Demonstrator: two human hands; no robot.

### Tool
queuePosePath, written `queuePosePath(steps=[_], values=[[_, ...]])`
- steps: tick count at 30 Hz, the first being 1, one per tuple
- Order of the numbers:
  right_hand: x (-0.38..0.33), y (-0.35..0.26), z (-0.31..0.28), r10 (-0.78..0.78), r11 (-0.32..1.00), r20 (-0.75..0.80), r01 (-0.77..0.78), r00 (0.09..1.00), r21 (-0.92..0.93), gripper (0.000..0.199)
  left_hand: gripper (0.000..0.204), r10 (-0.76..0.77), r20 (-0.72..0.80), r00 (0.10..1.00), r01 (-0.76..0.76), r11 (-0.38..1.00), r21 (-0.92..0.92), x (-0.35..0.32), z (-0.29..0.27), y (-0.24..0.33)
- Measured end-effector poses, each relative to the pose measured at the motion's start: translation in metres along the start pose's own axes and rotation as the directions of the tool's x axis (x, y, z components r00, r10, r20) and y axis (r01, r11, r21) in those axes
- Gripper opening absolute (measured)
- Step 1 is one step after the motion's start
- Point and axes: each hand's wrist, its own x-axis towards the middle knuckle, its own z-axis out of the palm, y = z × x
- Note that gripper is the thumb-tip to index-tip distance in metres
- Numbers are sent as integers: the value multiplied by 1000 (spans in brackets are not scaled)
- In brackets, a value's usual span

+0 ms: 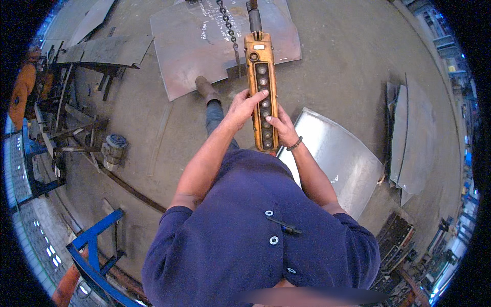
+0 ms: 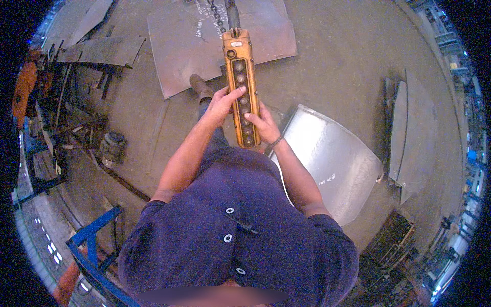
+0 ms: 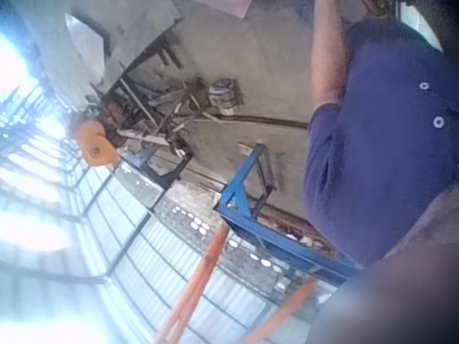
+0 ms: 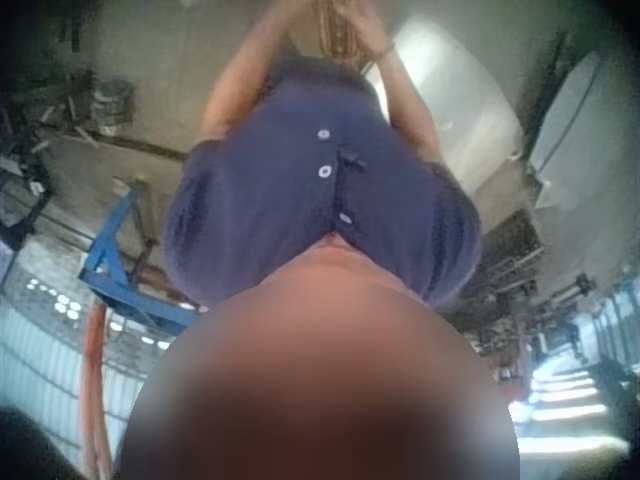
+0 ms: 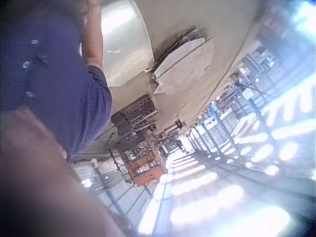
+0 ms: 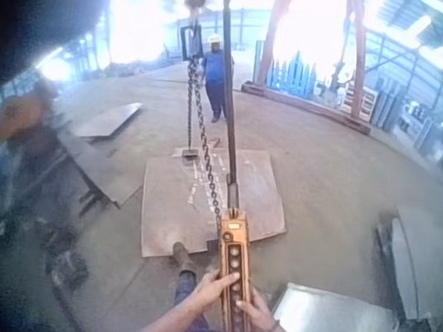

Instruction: The person operates an overhead crane using a handheld pendant controller to lift and move a large metal sheet. They adjust the sheet's position and coordinate with coworkers who assist by guiding the load and securing chains.

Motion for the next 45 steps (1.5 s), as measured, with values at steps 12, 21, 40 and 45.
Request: queuePosePath(steps=[12, 21, 40, 45], values=[[1, 0, -14, 54, 994, -18, -52, 998, 93, 59, 53, -63, -8, 998, 63, 998, 26, -3, 12, 11], [2, -5, 1, -33, 999, -104, 29, 994, -37, 51, 44, -93, 62, 994, 90, 995, 42, 1, 8, 17], [18, -2, 10, 24, 959, -280, -101, 960, -265, 48, 46, -59, 53, 997, 57, 998, 34, -4, -5, 20], [21, 2, 5, 28, 971, -319, -102, 947, -217, 45, 46, -27, 97, 995, 28, 1000, -8, -1, -4, 18]])
